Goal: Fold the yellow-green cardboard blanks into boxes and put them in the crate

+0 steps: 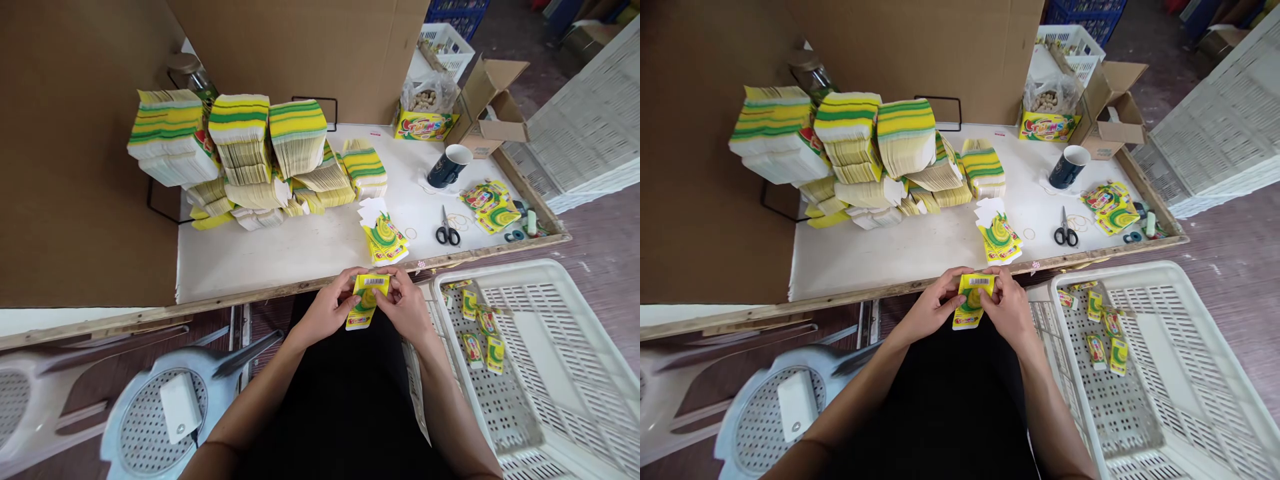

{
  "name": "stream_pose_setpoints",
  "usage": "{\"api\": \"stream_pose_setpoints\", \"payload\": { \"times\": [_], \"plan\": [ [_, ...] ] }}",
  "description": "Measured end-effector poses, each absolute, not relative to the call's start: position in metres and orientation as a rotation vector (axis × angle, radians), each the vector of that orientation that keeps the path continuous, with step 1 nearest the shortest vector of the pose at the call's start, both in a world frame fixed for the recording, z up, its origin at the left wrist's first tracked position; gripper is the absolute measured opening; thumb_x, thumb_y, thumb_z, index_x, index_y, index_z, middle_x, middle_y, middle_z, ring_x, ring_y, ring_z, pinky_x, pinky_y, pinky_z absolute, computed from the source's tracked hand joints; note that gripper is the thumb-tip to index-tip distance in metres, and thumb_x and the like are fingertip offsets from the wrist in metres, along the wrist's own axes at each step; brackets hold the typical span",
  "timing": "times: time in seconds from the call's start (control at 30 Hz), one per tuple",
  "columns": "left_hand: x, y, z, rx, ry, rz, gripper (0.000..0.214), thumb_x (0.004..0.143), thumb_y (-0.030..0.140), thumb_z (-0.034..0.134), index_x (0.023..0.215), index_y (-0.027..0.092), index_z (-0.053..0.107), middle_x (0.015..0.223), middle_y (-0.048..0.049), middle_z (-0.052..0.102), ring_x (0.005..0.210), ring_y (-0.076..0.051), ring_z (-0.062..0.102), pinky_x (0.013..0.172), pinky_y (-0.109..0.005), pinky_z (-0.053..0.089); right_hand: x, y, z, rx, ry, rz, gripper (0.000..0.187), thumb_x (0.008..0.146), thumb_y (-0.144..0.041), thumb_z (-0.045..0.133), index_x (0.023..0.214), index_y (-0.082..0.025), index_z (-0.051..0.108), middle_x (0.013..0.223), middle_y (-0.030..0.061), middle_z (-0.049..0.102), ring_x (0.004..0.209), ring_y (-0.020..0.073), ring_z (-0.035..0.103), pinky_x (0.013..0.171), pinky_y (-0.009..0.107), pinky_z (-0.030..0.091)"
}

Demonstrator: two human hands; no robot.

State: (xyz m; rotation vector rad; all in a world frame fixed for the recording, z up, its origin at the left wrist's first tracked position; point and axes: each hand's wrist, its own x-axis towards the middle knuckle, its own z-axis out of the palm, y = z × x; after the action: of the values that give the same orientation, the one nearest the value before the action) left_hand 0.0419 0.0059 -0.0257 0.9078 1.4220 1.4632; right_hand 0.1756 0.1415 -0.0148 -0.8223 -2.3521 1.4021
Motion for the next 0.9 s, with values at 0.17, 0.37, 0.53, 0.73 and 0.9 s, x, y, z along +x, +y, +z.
{"api": "stream_pose_setpoints", "payload": {
  "times": [0.17, 0.37, 0.53, 0.73, 0.9],
  "plan": [
    [0.043, 0.009, -0.024, 0.757, 1.347, 1.575, 0.052, 0.083, 0.033, 0.07, 0.128, 0.019, 0.049, 0.106, -0.0096, 0.073, 0.094, -0.022, 0.07, 0.08, -0.028, 0.052, 0.176, 0.141, -0.013, -0.736, -2.339, 1.32, 0.035, 0.089, -0.037, 0.064, 0.121, -0.023, 0.062, 0.065, -0.0038, 0.048, 0.056, 0.0126, 0.043, 0.054, 0.025, 0.037],
    [0.054, 0.014, -0.019, 0.757, 1.386, 1.585, 0.056, 0.08, 0.035, 0.075, 0.128, 0.02, 0.051, 0.098, -0.0069, 0.071, 0.088, -0.02, 0.069, 0.082, -0.031, 0.054, 0.179, 0.139, -0.002, -0.735, -2.183, 1.293, 0.023, 0.092, -0.037, 0.06, 0.109, -0.022, 0.065, 0.095, 0.0047, 0.065, 0.07, 0.0156, 0.053, 0.062, 0.029, 0.044],
    [0.051, 0.014, -0.022, 0.861, 1.502, 1.593, 0.079, 0.082, 0.035, 0.073, 0.148, 0.026, 0.029, 0.132, -0.0124, 0.058, 0.122, -0.024, 0.058, 0.11, -0.042, 0.041, 0.233, 0.174, 0.032, -1.027, -2.199, 0.518, 0.03, 0.086, -0.045, 0.068, 0.104, -0.021, 0.068, 0.1, 0.0109, 0.064, 0.102, 0.0285, 0.056, 0.087, 0.041, 0.044],
    [0.05, 0.018, -0.024, 0.884, 1.543, 1.595, 0.055, 0.086, 0.037, 0.067, 0.135, 0.021, 0.048, 0.126, -0.013, 0.063, 0.115, -0.023, 0.062, 0.107, -0.042, 0.044, 0.213, 0.218, 0.004, -0.944, -2.29, 0.471, 0.042, 0.087, -0.056, 0.06, 0.105, -0.02, 0.069, 0.104, 0.0115, 0.069, 0.098, 0.0284, 0.059, 0.091, 0.046, 0.041],
    [0.046, 0.011, -0.021, 0.888, 1.592, 1.582, 0.041, 0.087, 0.037, 0.066, 0.122, 0.018, 0.059, 0.12, -0.012, 0.067, 0.111, -0.022, 0.064, 0.104, -0.04, 0.046, 0.139, 0.236, -0.047, -1.083, -2.225, 0.672, 0.049, 0.085, -0.053, 0.061, 0.114, -0.014, 0.067, 0.098, 0.0139, 0.071, 0.084, 0.0255, 0.057, 0.087, 0.044, 0.042]
  ]
}}
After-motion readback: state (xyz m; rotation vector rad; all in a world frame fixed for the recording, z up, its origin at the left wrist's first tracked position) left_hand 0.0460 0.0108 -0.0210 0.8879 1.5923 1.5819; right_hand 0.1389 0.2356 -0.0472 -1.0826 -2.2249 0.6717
